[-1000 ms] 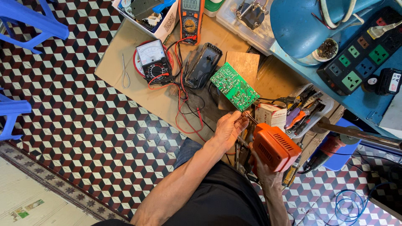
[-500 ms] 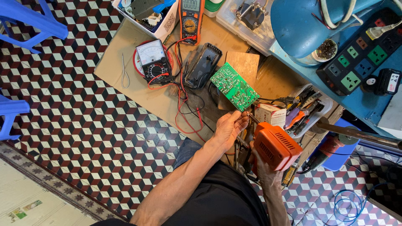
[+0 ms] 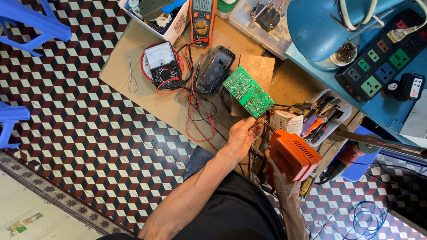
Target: The person tests a green circuit board at a workbench, touching multimeter probes to points on the board and handling its wires. They then use a hot air gun to heat the board, reposition it, and finally hold a magnifying lamp over the board to view it closely.
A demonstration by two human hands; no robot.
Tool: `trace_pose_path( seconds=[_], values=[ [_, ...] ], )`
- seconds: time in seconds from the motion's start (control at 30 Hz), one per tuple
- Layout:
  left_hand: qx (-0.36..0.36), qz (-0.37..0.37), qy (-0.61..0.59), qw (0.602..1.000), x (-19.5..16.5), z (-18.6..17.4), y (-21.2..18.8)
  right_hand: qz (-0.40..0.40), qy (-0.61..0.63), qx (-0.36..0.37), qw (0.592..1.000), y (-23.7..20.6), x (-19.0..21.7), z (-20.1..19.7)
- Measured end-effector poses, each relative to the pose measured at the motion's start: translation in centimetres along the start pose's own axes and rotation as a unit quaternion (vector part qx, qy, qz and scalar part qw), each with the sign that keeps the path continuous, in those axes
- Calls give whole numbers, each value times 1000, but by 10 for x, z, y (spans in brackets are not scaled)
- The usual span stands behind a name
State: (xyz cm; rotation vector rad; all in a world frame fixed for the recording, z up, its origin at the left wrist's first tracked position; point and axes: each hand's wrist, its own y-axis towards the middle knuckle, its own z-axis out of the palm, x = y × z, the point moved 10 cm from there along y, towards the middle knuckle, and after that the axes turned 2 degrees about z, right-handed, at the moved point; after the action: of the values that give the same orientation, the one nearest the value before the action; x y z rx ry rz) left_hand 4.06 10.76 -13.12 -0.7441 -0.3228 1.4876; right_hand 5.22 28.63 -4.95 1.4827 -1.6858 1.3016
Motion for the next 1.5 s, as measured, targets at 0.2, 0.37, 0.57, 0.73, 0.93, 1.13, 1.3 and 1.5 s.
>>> trace_pose_path(
  seconds=[0.2, 0.37, 0.57, 0.73, 0.93, 1.13, 1.3, 1.5],
  values=[
    [-10, -3, 3, 1000, -1, -2, -1, -56, -110, 6, 992, -6, 34, -4],
    [-6, -2, 5, 1000, -2, 1, -3, 19, -82, 12, 996, -7, 31, -3],
    [-10, -9, 19, 1000, -1, 2, -5, -3, -42, -13, 999, -11, 30, -7],
    [-6, -7, 14, 1000, -1, 2, -4, 58, 24, 14, 998, -8, 2, 0],
    [-4, -3, 16, 1000, -1, 1, -1, 65, 43, 25, 997, -8, 1, 4],
    [-11, -7, 12, 1000, -1, 0, -3, 43, -32, 10, 999, -8, 33, -2],
    [-3, -11, 3, 1000, -2, 4, -7, 62, -25, 21, 998, -9, 41, 0],
    [-8, -6, 20, 1000, -4, 2, -6, 58, -39, 27, 997, -8, 45, 1]
  ],
)
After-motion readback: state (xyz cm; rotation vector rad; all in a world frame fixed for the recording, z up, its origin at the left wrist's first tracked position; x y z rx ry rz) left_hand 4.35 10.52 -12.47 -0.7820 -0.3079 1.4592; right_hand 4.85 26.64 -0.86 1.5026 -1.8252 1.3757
